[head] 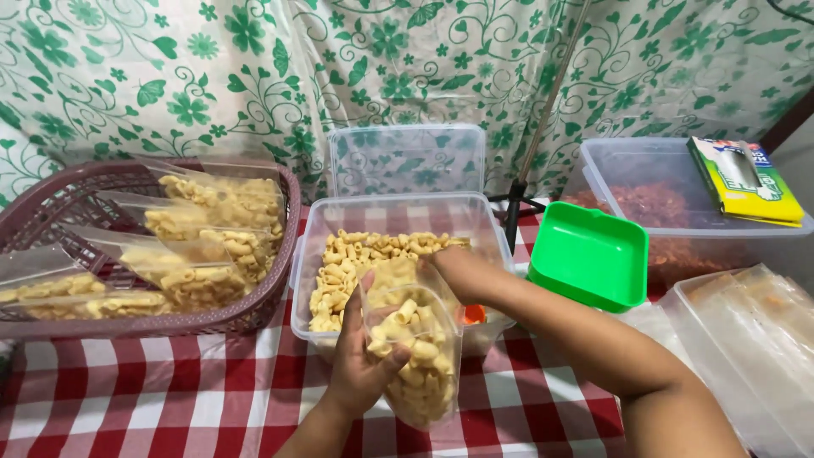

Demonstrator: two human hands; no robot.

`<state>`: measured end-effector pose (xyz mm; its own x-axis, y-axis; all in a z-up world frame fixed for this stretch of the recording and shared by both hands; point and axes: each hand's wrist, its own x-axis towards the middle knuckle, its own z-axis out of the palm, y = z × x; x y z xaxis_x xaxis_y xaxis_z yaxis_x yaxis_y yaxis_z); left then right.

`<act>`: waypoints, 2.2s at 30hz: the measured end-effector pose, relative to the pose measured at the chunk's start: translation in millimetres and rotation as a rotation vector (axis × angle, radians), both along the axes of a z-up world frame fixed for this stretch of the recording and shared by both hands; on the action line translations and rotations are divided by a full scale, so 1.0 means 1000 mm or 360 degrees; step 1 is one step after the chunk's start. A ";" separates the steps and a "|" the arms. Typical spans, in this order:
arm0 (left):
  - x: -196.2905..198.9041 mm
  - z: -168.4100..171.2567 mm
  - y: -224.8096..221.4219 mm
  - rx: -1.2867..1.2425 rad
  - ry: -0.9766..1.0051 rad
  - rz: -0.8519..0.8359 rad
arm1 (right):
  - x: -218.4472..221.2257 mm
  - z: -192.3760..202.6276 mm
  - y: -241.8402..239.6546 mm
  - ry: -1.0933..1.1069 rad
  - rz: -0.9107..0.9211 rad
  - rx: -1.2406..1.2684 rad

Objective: Packing snacks from a large container into individual plastic bags using a scoop and a scale.

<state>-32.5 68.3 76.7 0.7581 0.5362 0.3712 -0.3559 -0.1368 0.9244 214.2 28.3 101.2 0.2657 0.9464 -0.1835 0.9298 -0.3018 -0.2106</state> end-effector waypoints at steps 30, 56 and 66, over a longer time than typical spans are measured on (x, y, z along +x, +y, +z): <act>0.009 -0.010 -0.006 -0.0236 0.0211 -0.0090 | -0.054 0.105 -0.130 0.0085 0.0608 0.2283; 0.012 -0.040 -0.043 0.0025 -0.0226 0.0078 | -0.044 -0.001 -0.187 0.0452 0.0506 0.1590; 0.043 -0.093 -0.080 0.0091 -0.0487 -0.0159 | -0.074 -0.083 -0.215 0.0899 -0.0279 0.1323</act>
